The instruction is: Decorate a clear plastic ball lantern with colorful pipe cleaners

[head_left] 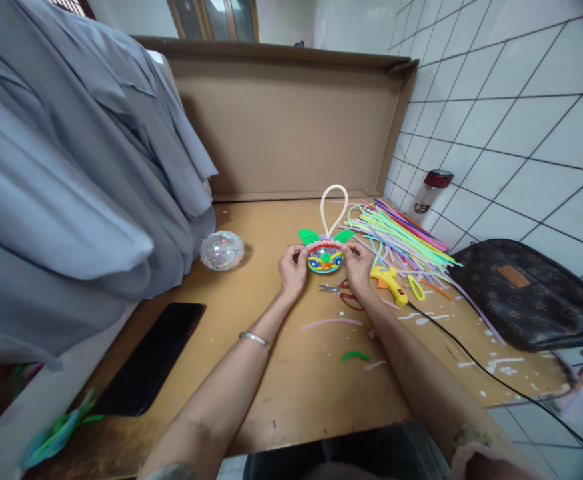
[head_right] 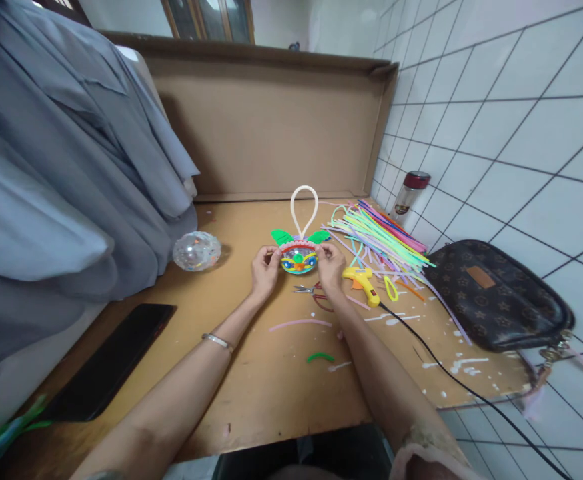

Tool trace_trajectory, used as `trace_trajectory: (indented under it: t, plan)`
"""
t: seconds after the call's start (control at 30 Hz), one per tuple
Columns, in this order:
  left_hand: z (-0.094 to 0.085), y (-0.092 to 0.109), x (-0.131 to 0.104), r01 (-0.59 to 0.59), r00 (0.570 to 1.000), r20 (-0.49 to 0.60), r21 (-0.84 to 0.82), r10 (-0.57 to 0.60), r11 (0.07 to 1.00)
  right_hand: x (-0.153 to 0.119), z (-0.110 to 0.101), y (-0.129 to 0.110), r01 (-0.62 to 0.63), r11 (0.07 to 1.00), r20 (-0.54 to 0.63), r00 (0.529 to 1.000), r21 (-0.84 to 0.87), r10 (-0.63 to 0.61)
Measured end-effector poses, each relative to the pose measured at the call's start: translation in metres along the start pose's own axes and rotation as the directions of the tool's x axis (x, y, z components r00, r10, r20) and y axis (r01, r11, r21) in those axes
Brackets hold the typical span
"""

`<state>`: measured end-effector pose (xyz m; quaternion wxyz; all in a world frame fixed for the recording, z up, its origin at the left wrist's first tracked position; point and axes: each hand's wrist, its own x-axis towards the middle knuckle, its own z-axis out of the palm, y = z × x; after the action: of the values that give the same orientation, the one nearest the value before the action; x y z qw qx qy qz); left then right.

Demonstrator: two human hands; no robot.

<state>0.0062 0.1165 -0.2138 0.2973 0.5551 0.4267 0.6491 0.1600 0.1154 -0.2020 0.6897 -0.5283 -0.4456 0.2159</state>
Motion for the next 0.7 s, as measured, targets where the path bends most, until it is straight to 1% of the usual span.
trace_trajectory:
  t: [0.2, 0.37, 0.57, 0.7]
  plan:
    - [0.0016, 0.0011, -0.0017, -0.006, 1.000, -0.006, 0.015, 0.006, 1.000, -0.0006, -0.0001, 0.0000, 0.012, 1.000, -0.005, 1.000, -0.010, -0.012]
    - [0.0022, 0.0013, -0.0010, -0.006, 1.000, -0.012, -0.010, 0.006, 1.000, -0.0006, -0.0003, -0.0003, 0.020, 1.000, -0.010, 1.000, -0.024, -0.020]
    - [0.0038, 0.0002, 0.0025, 0.073, 0.996, -0.046, -0.088, -0.077, 0.993, -0.0003, -0.0001, 0.0007, 0.017, 1.000, 0.006, 1.000, -0.027, -0.017]
    - [0.0056, 0.0010, 0.0027, 0.089, 0.994, -0.056, -0.127, -0.097, 0.988, 0.0001, -0.0003, 0.0012, 0.008, 1.000, -0.003, 1.000, -0.025, -0.009]
